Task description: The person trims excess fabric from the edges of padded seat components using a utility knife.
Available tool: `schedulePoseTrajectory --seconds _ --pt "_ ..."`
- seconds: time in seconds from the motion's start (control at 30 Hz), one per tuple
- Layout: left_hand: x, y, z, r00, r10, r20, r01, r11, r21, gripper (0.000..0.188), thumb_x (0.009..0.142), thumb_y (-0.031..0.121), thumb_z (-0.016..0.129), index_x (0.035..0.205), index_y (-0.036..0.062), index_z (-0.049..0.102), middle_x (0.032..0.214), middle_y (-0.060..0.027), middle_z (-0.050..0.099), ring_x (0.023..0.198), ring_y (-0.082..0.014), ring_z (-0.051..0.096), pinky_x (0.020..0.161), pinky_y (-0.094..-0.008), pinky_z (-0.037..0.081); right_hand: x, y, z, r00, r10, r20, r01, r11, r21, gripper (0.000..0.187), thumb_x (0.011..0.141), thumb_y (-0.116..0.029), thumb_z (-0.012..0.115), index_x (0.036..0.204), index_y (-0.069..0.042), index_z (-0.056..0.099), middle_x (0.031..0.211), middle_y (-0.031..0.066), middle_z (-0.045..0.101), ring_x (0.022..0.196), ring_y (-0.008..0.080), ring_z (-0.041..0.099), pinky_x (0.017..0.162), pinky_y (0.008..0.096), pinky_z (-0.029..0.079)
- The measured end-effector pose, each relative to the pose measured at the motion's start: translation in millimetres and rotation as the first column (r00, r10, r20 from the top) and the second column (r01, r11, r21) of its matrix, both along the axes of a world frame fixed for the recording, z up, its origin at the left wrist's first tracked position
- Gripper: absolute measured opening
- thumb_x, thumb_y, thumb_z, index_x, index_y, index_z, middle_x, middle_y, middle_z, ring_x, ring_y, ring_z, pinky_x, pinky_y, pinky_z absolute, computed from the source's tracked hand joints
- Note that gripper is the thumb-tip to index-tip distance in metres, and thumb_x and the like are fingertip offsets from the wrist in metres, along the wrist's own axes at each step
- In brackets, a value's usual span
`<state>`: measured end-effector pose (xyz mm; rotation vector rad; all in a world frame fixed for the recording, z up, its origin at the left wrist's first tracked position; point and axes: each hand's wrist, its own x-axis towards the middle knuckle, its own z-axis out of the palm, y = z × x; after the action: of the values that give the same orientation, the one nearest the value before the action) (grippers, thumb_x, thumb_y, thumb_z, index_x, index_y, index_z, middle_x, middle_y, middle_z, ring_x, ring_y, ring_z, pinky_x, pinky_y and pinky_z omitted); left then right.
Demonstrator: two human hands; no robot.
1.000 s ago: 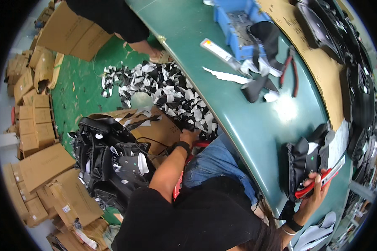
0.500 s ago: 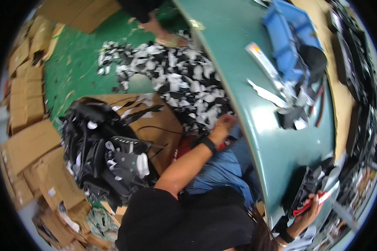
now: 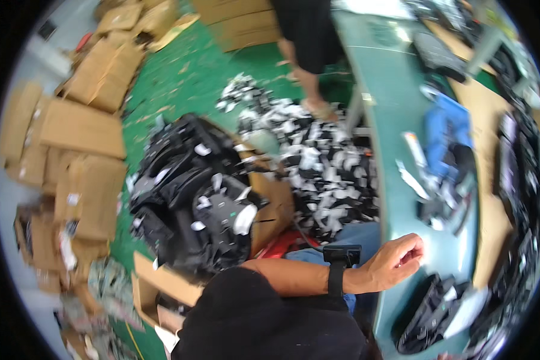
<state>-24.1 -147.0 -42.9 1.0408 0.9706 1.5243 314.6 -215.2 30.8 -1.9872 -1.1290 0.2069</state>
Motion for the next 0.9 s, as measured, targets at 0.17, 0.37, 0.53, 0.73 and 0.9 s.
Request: schedulePoseTrajectory --seconds 0.17,0.37,0.53,0.73,0.9 --pt "64 63 32 0.901 -0.024 -0.433 0.191 0.919 0.346 0.022 0.084 0.018 0.066 0.1 0.0044 0.059 0.103 -0.016 0.059 0.1 -0.0358 0.057 0.089 -0.0435 0.045 20 18 -60 0.8 0.039 -0.599 -0.063 0.998 -0.02 0.055 0.088 -0.015 0.065 0.139 -0.009 0.044 0.103 -0.0004 0.06 0.073 0.0069 0.053 0.06 0.0195 0.041" --pt "93 115 7 0.491 -0.272 -0.828 0.55 0.833 0.053 0.042 0.089 0.032 0.06 0.126 0.0136 0.056 0.128 -0.0167 0.053 0.112 -0.0376 0.055 0.09 -0.0404 0.048 -31 47 -32 0.851 0.067 -0.521 -0.171 0.973 -0.155 0.034 0.078 -0.01 0.071 0.107 -0.004 0.054 0.08 -0.0001 0.052 0.07 0.0078 0.049 0.061 0.0258 0.042" --pt "62 93 40 0.18 -0.126 -0.975 0.564 0.826 -0.002 0.035 0.079 0.026 0.07 0.11 0.0122 0.063 0.127 -0.0132 0.053 0.115 -0.0351 0.052 0.093 -0.0437 0.042 -37 23 -28 0.879 0.137 -0.457 -0.325 0.874 -0.362 0.045 0.075 -0.018 0.079 0.11 -0.003 0.055 0.081 0.002 0.055 0.062 0.0111 0.049 0.056 0.0274 0.044" --pt "77 80 26 0.2 -0.165 -0.966 0.814 0.576 0.071 0.043 0.076 0.021 0.072 0.116 0.0089 0.063 0.117 -0.0073 0.059 0.113 -0.0248 0.054 0.097 -0.0407 0.038 -32 40 -22 0.803 0.242 -0.545 -0.419 0.879 -0.227 0.039 0.085 -0.014 0.069 0.12 -0.005 0.055 0.085 0.0091 0.062 0.062 0.0215 0.058 0.058 0.0313 0.047" --pt "70 80 8 0.343 -0.099 -0.934 0.783 0.579 0.226 0.031 0.071 0.014 0.074 0.1 0.0039 0.068 0.099 -0.0043 0.064 0.095 -0.02 0.061 0.082 -0.0358 0.043 -32 75 -3 0.69 0.721 -0.071 -0.675 0.604 -0.424 0.05 0.085 -0.013 0.066 0.133 -0.013 0.052 0.079 0.0094 0.058 0.061 0.0296 0.058 0.051 0.0382 0.046"
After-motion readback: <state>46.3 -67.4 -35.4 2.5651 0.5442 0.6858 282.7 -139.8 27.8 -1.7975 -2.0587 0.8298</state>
